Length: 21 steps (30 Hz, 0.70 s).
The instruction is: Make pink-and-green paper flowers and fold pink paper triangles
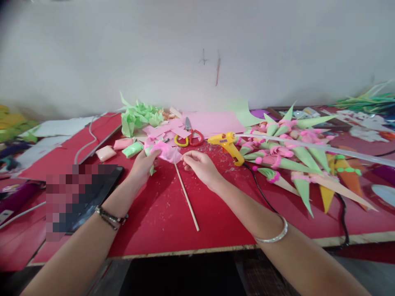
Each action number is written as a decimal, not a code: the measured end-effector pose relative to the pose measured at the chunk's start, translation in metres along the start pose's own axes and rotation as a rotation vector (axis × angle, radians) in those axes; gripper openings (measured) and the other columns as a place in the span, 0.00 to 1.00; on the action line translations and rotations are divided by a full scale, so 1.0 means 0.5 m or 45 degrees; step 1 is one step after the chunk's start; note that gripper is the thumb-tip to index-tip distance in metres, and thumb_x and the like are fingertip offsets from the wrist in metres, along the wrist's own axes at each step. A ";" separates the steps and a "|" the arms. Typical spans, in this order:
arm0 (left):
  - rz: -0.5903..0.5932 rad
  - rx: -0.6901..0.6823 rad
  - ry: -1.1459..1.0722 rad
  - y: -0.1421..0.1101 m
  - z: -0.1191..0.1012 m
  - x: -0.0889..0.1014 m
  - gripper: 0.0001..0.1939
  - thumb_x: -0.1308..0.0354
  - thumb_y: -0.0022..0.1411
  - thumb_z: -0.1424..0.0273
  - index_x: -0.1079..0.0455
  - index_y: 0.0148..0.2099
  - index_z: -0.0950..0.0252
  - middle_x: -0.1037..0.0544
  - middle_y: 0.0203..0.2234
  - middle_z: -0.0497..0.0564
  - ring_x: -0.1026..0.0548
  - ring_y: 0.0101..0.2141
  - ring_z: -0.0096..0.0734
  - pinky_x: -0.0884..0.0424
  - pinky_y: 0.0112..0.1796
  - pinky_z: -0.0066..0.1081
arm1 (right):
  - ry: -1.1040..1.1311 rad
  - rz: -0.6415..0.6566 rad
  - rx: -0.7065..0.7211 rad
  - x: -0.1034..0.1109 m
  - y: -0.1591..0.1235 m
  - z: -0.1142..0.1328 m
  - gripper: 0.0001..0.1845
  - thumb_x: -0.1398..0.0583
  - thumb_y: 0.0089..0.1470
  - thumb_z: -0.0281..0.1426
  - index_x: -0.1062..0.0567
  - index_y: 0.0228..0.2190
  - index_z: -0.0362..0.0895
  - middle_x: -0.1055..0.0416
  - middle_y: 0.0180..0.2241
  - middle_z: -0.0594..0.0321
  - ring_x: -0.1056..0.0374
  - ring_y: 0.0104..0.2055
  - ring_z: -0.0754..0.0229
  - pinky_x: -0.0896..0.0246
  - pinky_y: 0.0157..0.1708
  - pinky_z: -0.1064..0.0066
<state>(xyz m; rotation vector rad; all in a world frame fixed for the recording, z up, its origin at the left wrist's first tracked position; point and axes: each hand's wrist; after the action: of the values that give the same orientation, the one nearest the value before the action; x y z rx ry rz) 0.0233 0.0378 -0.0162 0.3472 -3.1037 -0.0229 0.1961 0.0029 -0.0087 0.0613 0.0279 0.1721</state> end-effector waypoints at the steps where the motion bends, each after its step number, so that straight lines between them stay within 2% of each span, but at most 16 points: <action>1: 0.015 0.008 -0.040 -0.003 -0.001 -0.004 0.09 0.44 0.45 0.68 0.41 0.28 0.65 0.40 0.14 0.40 0.43 0.14 0.17 0.48 0.17 0.22 | -0.042 -0.024 0.004 -0.002 -0.001 0.000 0.07 0.44 0.44 0.34 0.32 0.26 0.43 0.34 0.26 0.66 0.37 0.26 0.68 0.37 0.32 0.71; 5: 0.082 0.023 -0.151 -0.019 -0.008 -0.019 0.09 0.44 0.46 0.69 0.42 0.27 0.65 0.39 0.14 0.40 0.41 0.15 0.17 0.46 0.18 0.21 | -0.063 0.040 0.098 -0.007 -0.007 0.005 0.09 0.42 0.44 0.32 0.30 0.32 0.45 0.31 0.34 0.63 0.33 0.34 0.66 0.37 0.38 0.69; 8: 0.111 0.032 -0.305 -0.028 -0.013 -0.026 0.09 0.43 0.45 0.70 0.40 0.27 0.66 0.36 0.16 0.42 0.39 0.17 0.17 0.42 0.21 0.21 | -0.030 0.048 0.114 -0.007 -0.009 0.008 0.10 0.41 0.43 0.30 0.29 0.33 0.45 0.30 0.37 0.62 0.33 0.38 0.65 0.39 0.44 0.67; 12: 0.097 0.026 -0.403 -0.031 -0.010 -0.032 0.10 0.42 0.45 0.70 0.39 0.30 0.67 0.35 0.19 0.42 0.38 0.18 0.16 0.40 0.23 0.22 | 0.235 0.045 -0.063 -0.007 -0.006 0.005 0.10 0.39 0.42 0.29 0.27 0.32 0.44 0.28 0.32 0.64 0.32 0.32 0.67 0.39 0.44 0.66; 16: 0.045 -0.099 -0.281 -0.032 0.006 -0.037 0.13 0.42 0.46 0.67 0.39 0.34 0.67 0.33 0.22 0.43 0.37 0.21 0.18 0.39 0.25 0.23 | 0.610 0.212 -0.227 -0.011 -0.004 0.004 0.10 0.39 0.40 0.29 0.28 0.31 0.46 0.29 0.28 0.68 0.33 0.29 0.69 0.36 0.40 0.70; 18: 0.064 -0.185 -0.235 -0.035 0.013 -0.040 0.15 0.42 0.47 0.66 0.39 0.36 0.67 0.32 0.24 0.44 0.35 0.23 0.20 0.38 0.27 0.23 | 0.580 0.262 -0.190 -0.015 -0.006 0.004 0.11 0.38 0.39 0.29 0.29 0.30 0.47 0.30 0.28 0.69 0.33 0.30 0.69 0.35 0.38 0.70; 21: 0.120 -0.235 -0.230 -0.038 0.016 -0.044 0.14 0.42 0.48 0.65 0.39 0.37 0.66 0.31 0.26 0.45 0.34 0.24 0.21 0.37 0.28 0.24 | 0.256 0.230 0.029 -0.018 -0.008 0.001 0.09 0.39 0.40 0.29 0.29 0.30 0.45 0.31 0.31 0.67 0.33 0.33 0.66 0.37 0.39 0.69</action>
<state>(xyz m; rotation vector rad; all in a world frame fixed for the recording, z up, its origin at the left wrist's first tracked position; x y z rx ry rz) 0.0486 0.0241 -0.0251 0.2040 -3.2557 -0.3557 0.1877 -0.0027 -0.0083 0.0690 0.2251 0.3579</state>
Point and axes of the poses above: each hand's wrist, its own y-axis towards the middle knuckle, its own x-axis out of the back of the hand, z = x × y
